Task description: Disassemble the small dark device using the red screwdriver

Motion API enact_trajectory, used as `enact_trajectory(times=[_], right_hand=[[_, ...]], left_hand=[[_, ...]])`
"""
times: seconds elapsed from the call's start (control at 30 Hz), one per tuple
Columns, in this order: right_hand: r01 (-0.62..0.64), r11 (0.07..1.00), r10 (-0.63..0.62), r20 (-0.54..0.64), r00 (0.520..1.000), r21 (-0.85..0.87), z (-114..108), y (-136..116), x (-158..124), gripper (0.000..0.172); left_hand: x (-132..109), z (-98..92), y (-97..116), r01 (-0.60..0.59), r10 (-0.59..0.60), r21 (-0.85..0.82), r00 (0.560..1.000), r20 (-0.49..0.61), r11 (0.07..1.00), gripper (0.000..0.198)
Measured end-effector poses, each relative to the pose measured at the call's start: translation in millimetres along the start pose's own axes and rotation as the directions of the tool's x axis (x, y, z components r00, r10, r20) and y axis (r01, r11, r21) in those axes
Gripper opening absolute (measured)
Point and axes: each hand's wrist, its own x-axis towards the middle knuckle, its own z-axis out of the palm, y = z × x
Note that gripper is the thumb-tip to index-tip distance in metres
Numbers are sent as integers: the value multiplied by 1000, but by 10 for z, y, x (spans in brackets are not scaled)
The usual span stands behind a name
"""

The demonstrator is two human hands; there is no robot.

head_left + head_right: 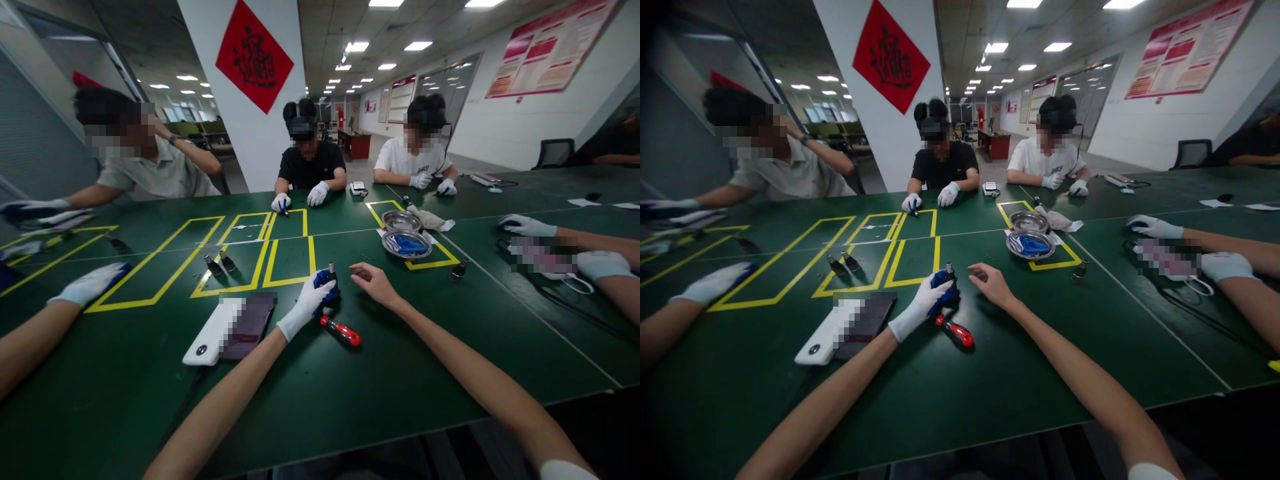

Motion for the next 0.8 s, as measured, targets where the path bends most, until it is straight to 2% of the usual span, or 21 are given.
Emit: enact_trajectory(times=[0.13, 0.2, 0.27, 0.37, 0.47, 0.57, 0.7, 0.8], right_hand=[[26, 998, -21, 95, 995, -49, 217, -396, -184, 25], [75, 985, -36, 238, 971, -157, 275, -548, -325, 32], [128, 953, -20, 364, 931, -273, 306, -648, -482, 48], [78, 937, 69, 398, 915, -342, 270, -680, -625, 51], [-34, 982, 99, 346, 933, -188, 79, -593, -557, 38], [-114, 993, 116, 192, 975, -21, -212, -448, -379, 26], [-210, 943, 202, 55, 978, 260, -510, -258, -271, 31], [-224, 905, 263, -60, 963, 361, -594, -171, -315, 35]], left_hand=[[2, -9, 21, -71, 75, 117, 997, -27, 991, 46], [23, -36, 20, -90, 99, 154, 994, -50, 984, 46], [47, -68, 11, -95, 106, 151, 992, -69, 984, 47], [72, -112, -2, -107, 116, 99, 990, -81, 989, 46], [71, -161, 12, -110, 116, 60, 988, -101, 992, 44], [13, -227, 52, -84, 87, 29, 989, -121, 996, 47], [-155, -314, 76, -53, 56, 28, 992, -111, 998, 53], [-267, -343, 49, -94, 115, 140, 983, -147, 986, 53]])
